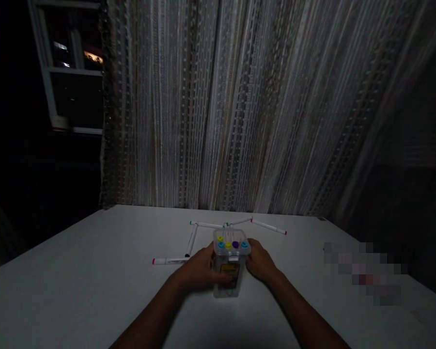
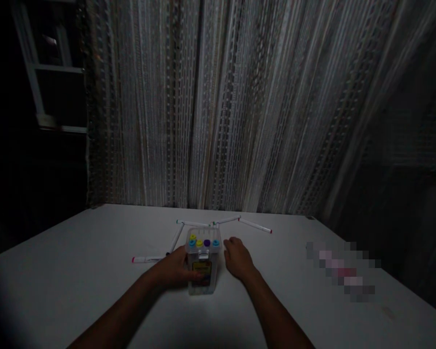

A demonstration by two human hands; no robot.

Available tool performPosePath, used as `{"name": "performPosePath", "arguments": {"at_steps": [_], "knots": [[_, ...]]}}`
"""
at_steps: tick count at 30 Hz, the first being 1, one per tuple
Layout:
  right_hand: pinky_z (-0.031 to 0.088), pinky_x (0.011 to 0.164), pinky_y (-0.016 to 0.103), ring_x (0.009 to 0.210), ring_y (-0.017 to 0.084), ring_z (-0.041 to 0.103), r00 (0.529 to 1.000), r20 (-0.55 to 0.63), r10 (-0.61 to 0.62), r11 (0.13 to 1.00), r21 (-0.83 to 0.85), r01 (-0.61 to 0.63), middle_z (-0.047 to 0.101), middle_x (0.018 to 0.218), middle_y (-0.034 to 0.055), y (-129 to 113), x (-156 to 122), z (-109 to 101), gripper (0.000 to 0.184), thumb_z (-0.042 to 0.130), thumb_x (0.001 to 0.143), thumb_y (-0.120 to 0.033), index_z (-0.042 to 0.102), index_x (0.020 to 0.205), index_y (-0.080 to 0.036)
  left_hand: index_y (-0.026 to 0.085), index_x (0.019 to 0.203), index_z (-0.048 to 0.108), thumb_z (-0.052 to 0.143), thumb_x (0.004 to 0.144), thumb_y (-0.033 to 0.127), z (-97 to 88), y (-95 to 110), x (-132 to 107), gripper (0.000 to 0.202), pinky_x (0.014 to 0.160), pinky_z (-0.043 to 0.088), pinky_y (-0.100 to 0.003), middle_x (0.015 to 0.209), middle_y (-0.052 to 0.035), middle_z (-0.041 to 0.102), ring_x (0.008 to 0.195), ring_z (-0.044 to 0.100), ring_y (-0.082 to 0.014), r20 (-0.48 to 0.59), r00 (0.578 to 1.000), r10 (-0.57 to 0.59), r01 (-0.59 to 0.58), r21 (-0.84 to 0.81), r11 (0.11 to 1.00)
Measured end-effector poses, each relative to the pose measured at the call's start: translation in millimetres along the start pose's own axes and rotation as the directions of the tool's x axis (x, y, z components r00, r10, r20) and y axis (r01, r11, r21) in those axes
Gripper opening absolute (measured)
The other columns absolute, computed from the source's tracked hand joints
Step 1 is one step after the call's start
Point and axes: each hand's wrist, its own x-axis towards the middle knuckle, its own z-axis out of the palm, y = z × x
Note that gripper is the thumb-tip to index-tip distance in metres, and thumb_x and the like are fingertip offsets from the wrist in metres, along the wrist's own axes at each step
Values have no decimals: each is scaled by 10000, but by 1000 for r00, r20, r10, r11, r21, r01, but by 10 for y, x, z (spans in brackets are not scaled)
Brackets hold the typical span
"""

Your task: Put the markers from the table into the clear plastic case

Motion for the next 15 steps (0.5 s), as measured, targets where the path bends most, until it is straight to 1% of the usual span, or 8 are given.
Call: {"name": "performPosePath", "arguments": {"at_steps": [2, 5, 7, 10, 12, 15], "knots": [[351, 951, 291, 1162, 233, 453, 999, 0, 36, 995, -92, -36, 538, 1228, 162, 130, 74, -11, 360, 393, 841, -125, 579, 1149, -108, 150, 1213, 501, 808, 572, 261, 3, 3, 0, 720, 915, 455, -381, 1150, -124, 634, 1037, 598, -258, 7, 1000, 3, -3, -20, 1000], [356, 948, 301, 1175, 243, 444, 992, -33, 119, 954, -275, -123, 511, 1275, 173, 422, 205, -78, 393, 405, 804, -57, 571, 1158, -99, 146, 1224, 490, 808, 575, 266, 7, -12, 2, 732, 909, 458, -388, 1115, -126, 650, 1023, 607, -259, 21, 1000, -12, 13, -44, 999], [338, 971, 343, 1204, 275, 412, 985, -58, 161, 931, -322, -171, 482, 1300, 210, 657, 276, -139, 445, 427, 758, -10, 544, 1186, -50, 144, 1217, 494, 811, 571, 277, 6, -32, 5, 732, 907, 459, -392, 1105, -127, 653, 1019, 609, -263, 27, 1000, -15, 16, -61, 998], [338, 960, 412, 1226, 315, 387, 969, -84, 233, 898, -364, -247, 463, 1312, 236, 969, 335, -217, 469, 406, 771, 0, 497, 1231, -23, 145, 1209, 500, 812, 570, 283, 0, -59, 7, 724, 898, 466, -388, 1113, -126, 647, 1018, 609, -264, 34, 999, -3, 6, -90, 996], [352, 935, 420, 1213, 323, 401, 962, -80, 260, 883, -383, -270, 478, 1299, 236, 1089, 346, -246, 469, 393, 778, 4, 484, 1238, -18, 151, 1214, 498, 811, 570, 283, -3, -66, 6, 727, 893, 469, -387, 1129, -127, 637, 1024, 606, -264, 26, 1000, 1, 1, -87, 996], [370, 892, 392, 1136, 316, 466, 965, -62, 254, 881, -398, -258, 548, 1201, 231, 1105, 328, -261, 404, 392, 783, -4, 527, 1163, -7, 155, 1213, 498, 816, 559, 275, -4, -62, 4, 737, 901, 465, -387, 1151, -126, 626, 1040, 597, -266, 19, 1000, -8, 10, -73, 997]]}}
